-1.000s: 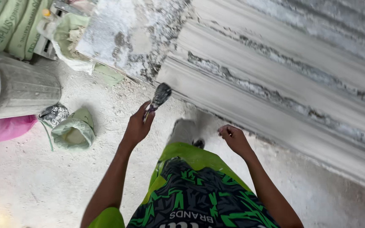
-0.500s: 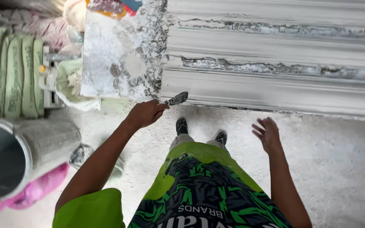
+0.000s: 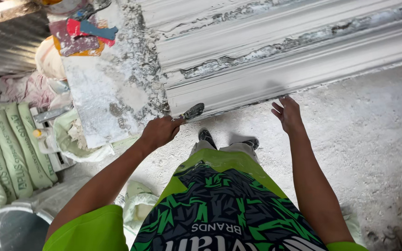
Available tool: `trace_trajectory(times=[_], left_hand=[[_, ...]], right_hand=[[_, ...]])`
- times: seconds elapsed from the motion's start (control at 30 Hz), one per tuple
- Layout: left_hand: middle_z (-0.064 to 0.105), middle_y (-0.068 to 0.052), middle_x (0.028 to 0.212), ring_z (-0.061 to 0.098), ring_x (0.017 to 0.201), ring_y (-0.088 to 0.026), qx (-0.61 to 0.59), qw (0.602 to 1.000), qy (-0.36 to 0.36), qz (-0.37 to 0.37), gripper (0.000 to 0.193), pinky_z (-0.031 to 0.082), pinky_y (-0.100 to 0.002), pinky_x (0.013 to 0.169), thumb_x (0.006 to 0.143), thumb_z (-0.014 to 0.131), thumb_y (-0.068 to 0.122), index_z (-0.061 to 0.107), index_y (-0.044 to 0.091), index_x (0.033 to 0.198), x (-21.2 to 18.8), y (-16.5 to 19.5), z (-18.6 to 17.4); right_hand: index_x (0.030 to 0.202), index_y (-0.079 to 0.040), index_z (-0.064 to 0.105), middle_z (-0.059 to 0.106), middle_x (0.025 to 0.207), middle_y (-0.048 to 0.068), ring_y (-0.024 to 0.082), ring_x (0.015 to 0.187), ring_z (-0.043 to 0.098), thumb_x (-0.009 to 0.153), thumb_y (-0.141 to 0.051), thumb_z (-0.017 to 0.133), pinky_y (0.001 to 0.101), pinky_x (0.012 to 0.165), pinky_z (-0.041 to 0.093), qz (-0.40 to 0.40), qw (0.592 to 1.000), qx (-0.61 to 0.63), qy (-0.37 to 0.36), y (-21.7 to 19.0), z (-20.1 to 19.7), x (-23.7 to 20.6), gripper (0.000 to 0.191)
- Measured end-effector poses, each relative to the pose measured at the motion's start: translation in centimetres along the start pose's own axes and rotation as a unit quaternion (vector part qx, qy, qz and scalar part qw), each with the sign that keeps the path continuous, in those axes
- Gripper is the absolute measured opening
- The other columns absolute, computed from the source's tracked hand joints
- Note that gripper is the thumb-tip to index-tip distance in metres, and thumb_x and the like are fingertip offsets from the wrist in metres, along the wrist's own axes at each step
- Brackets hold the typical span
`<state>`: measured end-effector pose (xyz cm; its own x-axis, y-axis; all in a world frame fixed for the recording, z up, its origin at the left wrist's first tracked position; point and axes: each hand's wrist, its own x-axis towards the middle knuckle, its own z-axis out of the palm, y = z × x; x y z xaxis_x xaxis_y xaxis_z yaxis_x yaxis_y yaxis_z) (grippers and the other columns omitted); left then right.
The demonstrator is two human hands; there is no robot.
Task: The person wipes their face with a cloth, then uses a small handheld scraper to remove dried plaster residue from the grooves and surfaces of decorative cornice molds. They work along the mold sections, reposition pieces, and continue scraping different areas of the molds.
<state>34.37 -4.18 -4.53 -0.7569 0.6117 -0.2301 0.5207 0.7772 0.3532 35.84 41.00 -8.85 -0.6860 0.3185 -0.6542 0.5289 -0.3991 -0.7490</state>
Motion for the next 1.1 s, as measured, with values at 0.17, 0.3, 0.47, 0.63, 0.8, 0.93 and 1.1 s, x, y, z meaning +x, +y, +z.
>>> trace_trajectory(times=[0.17,0.3,0.47,0.63,0.8,0.93,1.1], left_hand=[[0.067,-0.013,0.083,0.069,0.064,-0.034,0.008,1.000,-0.020,-0.009,0.035,0.057,-0.049,0.054,0.096,0.059,0.029,0.067,0.027,0.130,-1.6,-0.3,-1.2],[0.067,-0.015,0.081,0.069,0.065,-0.033,-0.010,1.000,0.006,-0.003,0.034,0.057,-0.048,0.054,0.098,0.059,0.029,0.067,0.025,0.130,-0.6,1.1,-0.2],[0.067,-0.016,0.082,0.067,0.061,-0.033,-0.002,0.999,0.027,0.029,0.033,0.055,-0.048,0.051,0.100,0.059,0.029,0.067,0.023,0.131,1.8,3.3,1.9],[0.067,-0.016,0.079,0.067,0.057,-0.030,0.016,1.000,-0.013,-0.004,0.034,0.054,-0.047,0.046,0.100,0.056,0.030,0.066,0.026,0.132,-0.4,1.3,0.4],[0.067,-0.018,0.077,0.067,0.058,-0.035,-0.005,0.999,-0.001,0.032,0.040,0.054,-0.049,0.047,0.100,0.055,0.023,0.063,0.017,0.138,5.5,6.5,2.7],[0.068,-0.020,0.080,0.069,0.063,-0.038,-0.052,0.998,0.023,0.038,0.035,0.056,-0.052,0.052,0.099,0.056,0.024,0.066,0.017,0.131,8.3,9.6,3.0],[0.068,-0.022,0.077,0.069,0.064,-0.040,-0.026,0.999,-0.026,0.003,0.034,0.054,-0.055,0.052,0.099,0.055,0.027,0.067,0.019,0.130,5.6,8.1,-0.4]], right_hand=[[0.143,-0.001,0.043,0.058,0.127,0.006,0.021,0.113,0.063,0.102,-0.018,0.055,0.0345,0.092,0.058,-0.009,1.000,0.022,-0.007,-0.1,0.1,-0.1,0.046],[0.131,0.004,0.053,0.063,0.116,0.006,0.015,0.105,0.066,0.102,-0.014,0.058,0.0285,0.089,0.060,-0.026,1.000,-0.008,0.008,-0.1,0.7,-0.1,0.035],[0.145,0.011,0.039,0.065,0.107,0.011,0.012,0.091,0.066,0.100,-0.008,0.059,0.0251,0.079,0.061,-0.070,0.994,-0.037,0.069,0.3,1.7,-0.4,0.053],[0.151,0.014,0.030,0.066,0.110,0.012,0.012,0.094,0.069,0.100,-0.008,0.059,0.0256,0.082,0.063,-0.077,0.995,0.007,0.060,0.2,2.0,-0.9,0.063],[0.153,0.013,0.028,0.063,0.112,0.014,0.015,0.095,0.068,0.101,-0.009,0.061,0.0269,0.084,0.064,-0.054,0.996,0.022,0.072,-0.4,2.2,-1.5,0.065],[0.154,0.011,0.027,0.063,0.118,0.015,0.017,0.101,0.068,0.100,-0.008,0.060,0.0267,0.087,0.063,-0.045,0.996,0.055,0.045,-1.0,1.9,-2.1,0.066],[0.156,0.009,0.024,0.060,0.124,0.014,0.019,0.109,0.067,0.099,-0.007,0.056,0.0270,0.091,0.062,-0.041,0.996,0.083,0.018,-1.4,1.5,-2.7,0.068]])
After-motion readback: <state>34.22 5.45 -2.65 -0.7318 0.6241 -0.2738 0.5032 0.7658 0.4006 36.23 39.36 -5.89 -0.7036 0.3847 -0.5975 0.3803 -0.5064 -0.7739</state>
